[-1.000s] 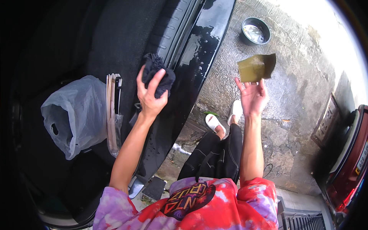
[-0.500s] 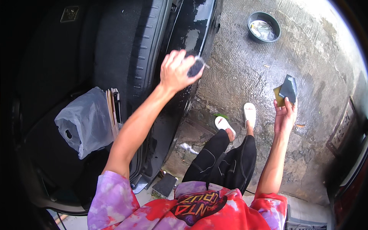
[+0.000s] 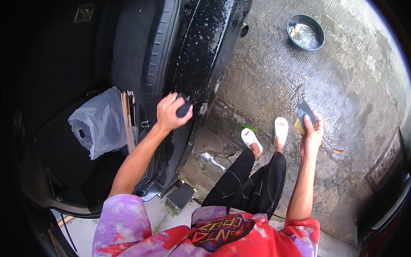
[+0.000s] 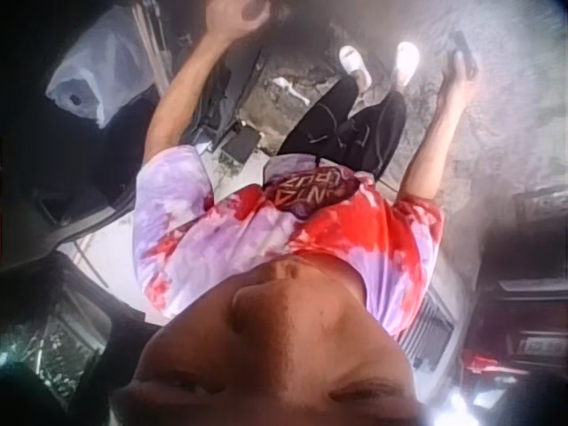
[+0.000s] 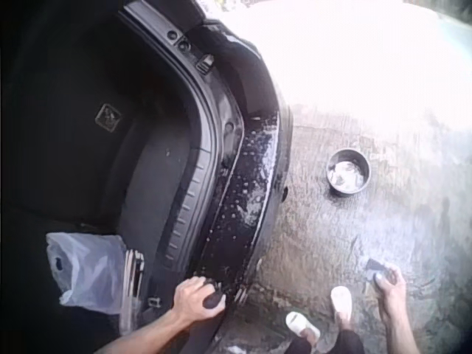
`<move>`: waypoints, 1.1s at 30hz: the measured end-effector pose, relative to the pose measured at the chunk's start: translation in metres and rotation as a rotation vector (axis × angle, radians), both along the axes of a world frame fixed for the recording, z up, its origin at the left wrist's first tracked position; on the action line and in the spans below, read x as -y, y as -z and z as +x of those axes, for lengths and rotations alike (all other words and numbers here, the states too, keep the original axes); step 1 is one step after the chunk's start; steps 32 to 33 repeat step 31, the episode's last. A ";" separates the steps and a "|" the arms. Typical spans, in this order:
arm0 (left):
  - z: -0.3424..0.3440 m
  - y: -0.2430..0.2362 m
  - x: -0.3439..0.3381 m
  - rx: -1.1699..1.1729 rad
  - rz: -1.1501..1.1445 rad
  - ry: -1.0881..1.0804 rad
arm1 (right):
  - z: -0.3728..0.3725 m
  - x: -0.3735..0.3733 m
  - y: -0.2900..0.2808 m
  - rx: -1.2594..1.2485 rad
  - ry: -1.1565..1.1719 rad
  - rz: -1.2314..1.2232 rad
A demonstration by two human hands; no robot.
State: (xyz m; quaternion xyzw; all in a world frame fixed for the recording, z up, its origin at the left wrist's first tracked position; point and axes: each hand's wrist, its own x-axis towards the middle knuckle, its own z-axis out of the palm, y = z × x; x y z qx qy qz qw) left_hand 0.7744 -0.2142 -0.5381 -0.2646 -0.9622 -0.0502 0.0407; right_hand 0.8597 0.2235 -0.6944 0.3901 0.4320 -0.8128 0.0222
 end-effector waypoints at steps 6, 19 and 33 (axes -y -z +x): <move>0.229 -0.012 0.107 0.204 -0.271 -0.356 | -0.032 0.025 -0.015 -0.083 -0.273 0.075; 0.250 0.011 0.071 -0.072 -0.135 -0.783 | -0.028 0.137 -0.041 -0.082 -0.531 -0.164; 0.132 0.012 -0.035 0.677 1.096 -0.848 | 0.008 0.215 -0.114 -0.156 -0.803 -0.321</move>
